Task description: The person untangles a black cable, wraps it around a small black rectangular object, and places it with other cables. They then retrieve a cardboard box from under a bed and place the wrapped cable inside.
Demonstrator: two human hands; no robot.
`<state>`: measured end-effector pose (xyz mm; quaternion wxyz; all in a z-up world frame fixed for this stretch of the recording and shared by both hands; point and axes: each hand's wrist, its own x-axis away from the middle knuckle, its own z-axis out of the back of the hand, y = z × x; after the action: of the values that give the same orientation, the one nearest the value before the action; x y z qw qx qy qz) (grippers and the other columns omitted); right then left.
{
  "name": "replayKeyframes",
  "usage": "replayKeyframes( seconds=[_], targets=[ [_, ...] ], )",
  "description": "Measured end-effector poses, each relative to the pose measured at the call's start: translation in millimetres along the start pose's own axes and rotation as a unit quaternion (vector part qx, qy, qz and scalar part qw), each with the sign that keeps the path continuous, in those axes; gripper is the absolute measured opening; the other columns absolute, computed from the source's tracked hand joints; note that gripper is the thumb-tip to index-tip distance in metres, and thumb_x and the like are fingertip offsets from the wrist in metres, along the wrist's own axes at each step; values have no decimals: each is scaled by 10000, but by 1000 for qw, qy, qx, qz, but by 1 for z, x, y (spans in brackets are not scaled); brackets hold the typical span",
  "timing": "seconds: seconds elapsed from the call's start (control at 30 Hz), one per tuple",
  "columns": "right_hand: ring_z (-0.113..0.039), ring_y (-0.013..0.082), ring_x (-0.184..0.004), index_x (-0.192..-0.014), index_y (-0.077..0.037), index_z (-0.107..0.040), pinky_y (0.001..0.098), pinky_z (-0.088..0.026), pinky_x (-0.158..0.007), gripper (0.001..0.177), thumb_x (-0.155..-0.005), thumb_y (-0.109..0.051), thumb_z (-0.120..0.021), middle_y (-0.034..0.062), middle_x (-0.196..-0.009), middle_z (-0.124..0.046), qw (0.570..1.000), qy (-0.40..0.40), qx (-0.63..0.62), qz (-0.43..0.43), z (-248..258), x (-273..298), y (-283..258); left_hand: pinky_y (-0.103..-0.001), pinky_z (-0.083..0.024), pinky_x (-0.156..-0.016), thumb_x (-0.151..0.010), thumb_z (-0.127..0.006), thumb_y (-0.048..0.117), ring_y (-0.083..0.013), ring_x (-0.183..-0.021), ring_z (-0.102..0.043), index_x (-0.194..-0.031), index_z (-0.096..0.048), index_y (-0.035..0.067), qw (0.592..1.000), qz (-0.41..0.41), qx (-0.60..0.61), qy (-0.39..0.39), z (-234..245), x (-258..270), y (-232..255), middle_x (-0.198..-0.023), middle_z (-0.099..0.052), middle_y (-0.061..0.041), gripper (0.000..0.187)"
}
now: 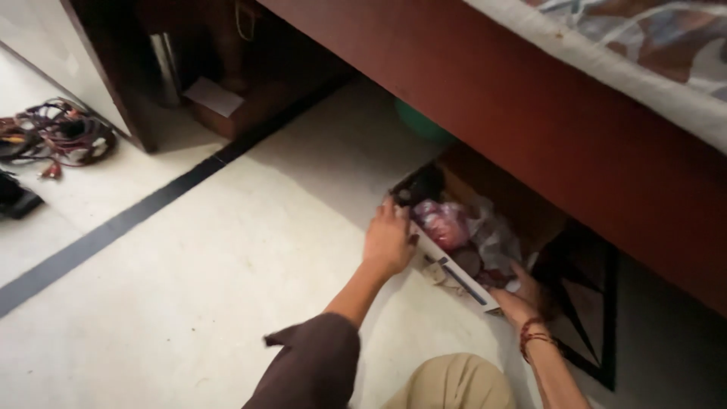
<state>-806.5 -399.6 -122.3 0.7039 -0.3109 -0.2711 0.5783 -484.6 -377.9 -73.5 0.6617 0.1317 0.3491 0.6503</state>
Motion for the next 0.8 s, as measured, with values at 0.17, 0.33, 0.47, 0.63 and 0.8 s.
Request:
replayKeyframes(
  seconds=[0.17,0.33,0.47,0.63,0.8],
  targets=[
    [-603,316,-1278,-1441,-141,-574,386,-461,-1078,875,-630,-180,-901,178,-1371,-653,988,-27,147,27,-18,17,-30,-477,-442,-1001,-725,-830,171,-402,-1255,-465,-1272,-582,88,999,-38,3,10,68,44,-22,-1457,-432,-196,606],
    [-558,328,-1310,-1427,-206,-577,386,-441,-1085,868,-616,-128,-877,155,-1400,-606,978,-70,179,79,-33,37,-64,-479,-455,-896,-733,-845,157,-379,-1114,-501,-1136,-630,91,998,-21,-5,64,119,84,-32,-1265,-510,-172,462],
    [-590,295,-1311,-1407,-217,-586,373,-457,-1089,860,-597,-40,-813,129,-1389,-645,961,-168,122,184,-48,58,-111,-451,-451,-841,-713,-841,165,-326,-1040,-543,-999,-687,96,991,-11,-37,125,159,129,-56,-1110,-566,-119,332],
    [-636,274,-1266,-1404,-332,-583,354,-502,-1070,887,-606,-27,-821,80,-1383,-666,937,-227,161,210,-73,100,-186,-444,-475,-788,-698,-835,172,-318,-931,-592,-882,-720,89,985,45,-51,156,207,182,-81,-984,-602,-97,232],
    [-631,314,-1239,-1383,-297,-605,372,-493,-1044,863,-595,-18,-817,129,-1324,-678,903,-268,92,322,-128,136,-242,-473,-503,-768,-683,-821,187,-348,-886,-617,-829,-757,125,978,130,-117,112,266,220,-119,-955,-621,-114,171]
  ],
)
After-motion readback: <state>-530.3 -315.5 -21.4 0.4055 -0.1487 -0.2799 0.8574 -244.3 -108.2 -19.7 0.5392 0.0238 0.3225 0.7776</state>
